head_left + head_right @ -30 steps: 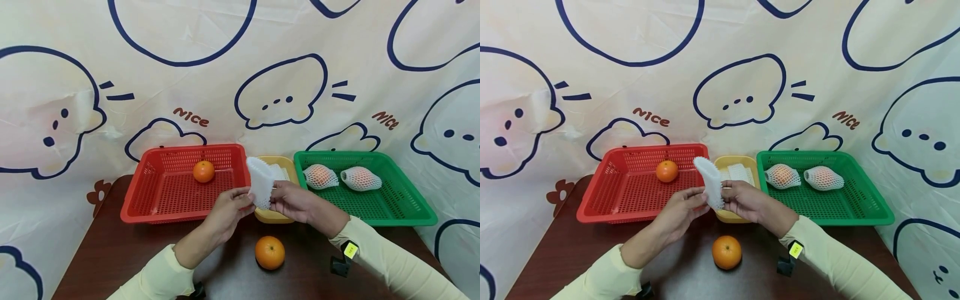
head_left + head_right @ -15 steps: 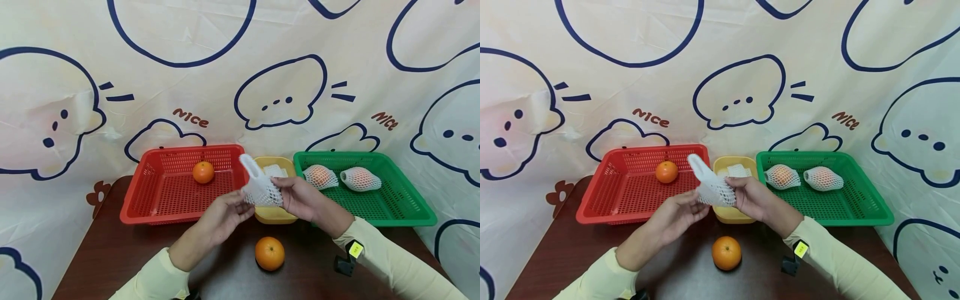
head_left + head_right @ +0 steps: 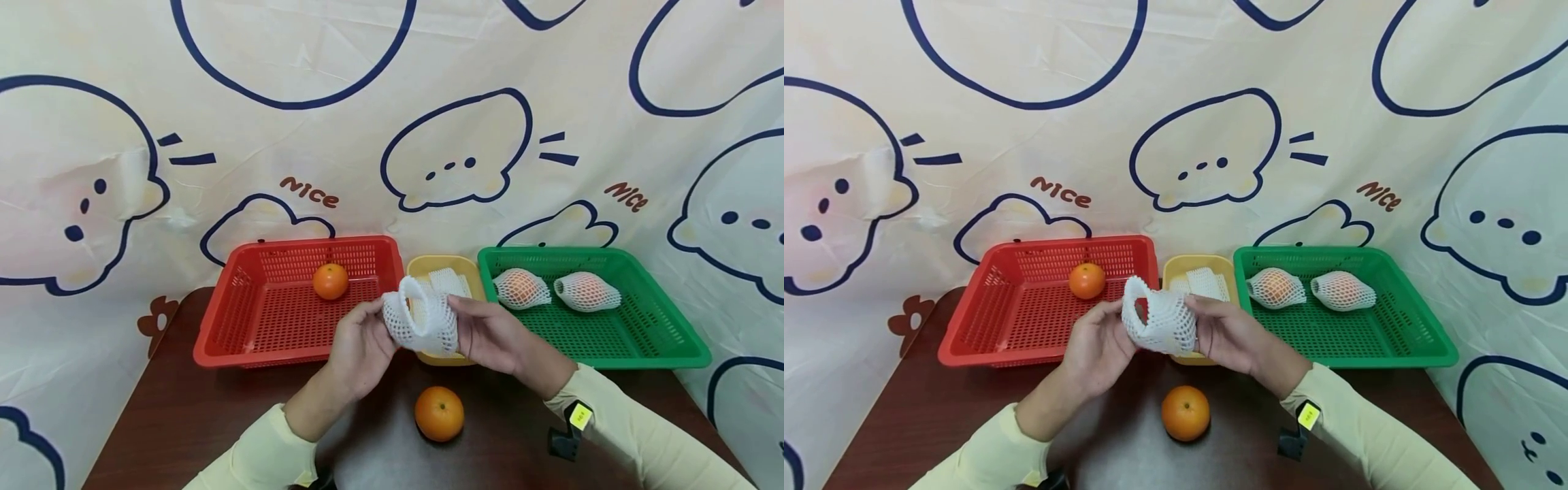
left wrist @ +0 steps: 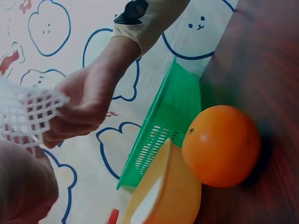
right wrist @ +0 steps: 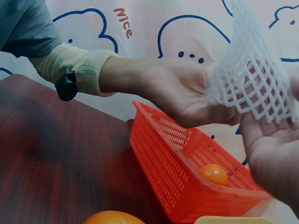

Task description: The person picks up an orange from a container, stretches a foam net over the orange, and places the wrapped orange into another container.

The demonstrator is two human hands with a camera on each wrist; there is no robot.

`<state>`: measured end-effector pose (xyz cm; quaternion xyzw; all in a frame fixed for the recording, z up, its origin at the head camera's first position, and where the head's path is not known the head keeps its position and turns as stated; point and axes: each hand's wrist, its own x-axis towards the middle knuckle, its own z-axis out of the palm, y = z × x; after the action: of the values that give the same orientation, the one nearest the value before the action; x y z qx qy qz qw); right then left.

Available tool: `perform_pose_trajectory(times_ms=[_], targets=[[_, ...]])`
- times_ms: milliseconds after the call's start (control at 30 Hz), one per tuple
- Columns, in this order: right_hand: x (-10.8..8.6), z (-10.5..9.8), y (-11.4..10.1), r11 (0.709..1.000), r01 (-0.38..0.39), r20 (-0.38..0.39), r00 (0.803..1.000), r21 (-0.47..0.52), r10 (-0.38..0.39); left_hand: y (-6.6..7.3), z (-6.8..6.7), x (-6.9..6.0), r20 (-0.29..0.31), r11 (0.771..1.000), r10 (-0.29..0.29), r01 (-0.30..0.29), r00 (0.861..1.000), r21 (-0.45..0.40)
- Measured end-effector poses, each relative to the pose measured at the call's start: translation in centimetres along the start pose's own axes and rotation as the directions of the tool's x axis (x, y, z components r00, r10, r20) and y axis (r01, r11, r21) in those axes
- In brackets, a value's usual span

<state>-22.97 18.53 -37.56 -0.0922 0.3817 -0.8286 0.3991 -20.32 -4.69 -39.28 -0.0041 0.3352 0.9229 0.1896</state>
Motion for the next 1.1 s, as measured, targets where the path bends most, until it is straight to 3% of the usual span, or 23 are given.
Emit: perform_pose_trajectory(times_ms=[200,333,467,667,767,867,967,1100], targets=[[-0.6,-0.6,0.0,0.984,0.111,0.093,0.988,0.141,-0.124,-0.6,0.1,-0.7,0.045,0.993,-0.116,0.116,0.992,0.006],[-1.1,-1.0,0.3,0.965,0.159,0.147,0.97,0.209,-0.192,-0.9,0.2,-1.0,0.074,0.989,-0.151,0.15,0.986,0.02],[-1.8,-1.3,0.8,0.967,0.177,0.159,0.965,0.184,-0.207,-1.3,-0.1,-1.2,0.096,0.986,-0.164,0.159,0.982,0.052],[-3.1,-1.6,1.9,0.987,0.156,0.13,0.978,0.042,-0.16,-1.8,-0.4,-1.5,0.138,0.971,-0.199,0.176,0.97,0.16],[-3.6,-1.7,2.4,0.99,0.126,0.056,0.991,-0.069,-0.122,-2.2,-0.5,-1.7,0.096,0.958,-0.167,0.139,0.981,0.252],[-3.8,-1.7,3.3,0.973,0.051,-0.113,0.991,-0.223,-0.078,-2.9,-0.8,-2.0,-0.003,0.925,-0.106,0.1,0.994,0.367],[-4.0,-1.7,4.5,0.949,-0.06,-0.276,0.961,-0.309,-0.029,-4.0,-1.2,-2.3,-0.116,0.88,-0.056,0.104,0.992,0.464],[-4.0,-1.9,6.2,0.931,-0.129,-0.372,0.928,-0.34,-0.007,-5.8,-1.8,-2.7,-0.22,0.84,-0.043,0.155,0.974,0.52]])
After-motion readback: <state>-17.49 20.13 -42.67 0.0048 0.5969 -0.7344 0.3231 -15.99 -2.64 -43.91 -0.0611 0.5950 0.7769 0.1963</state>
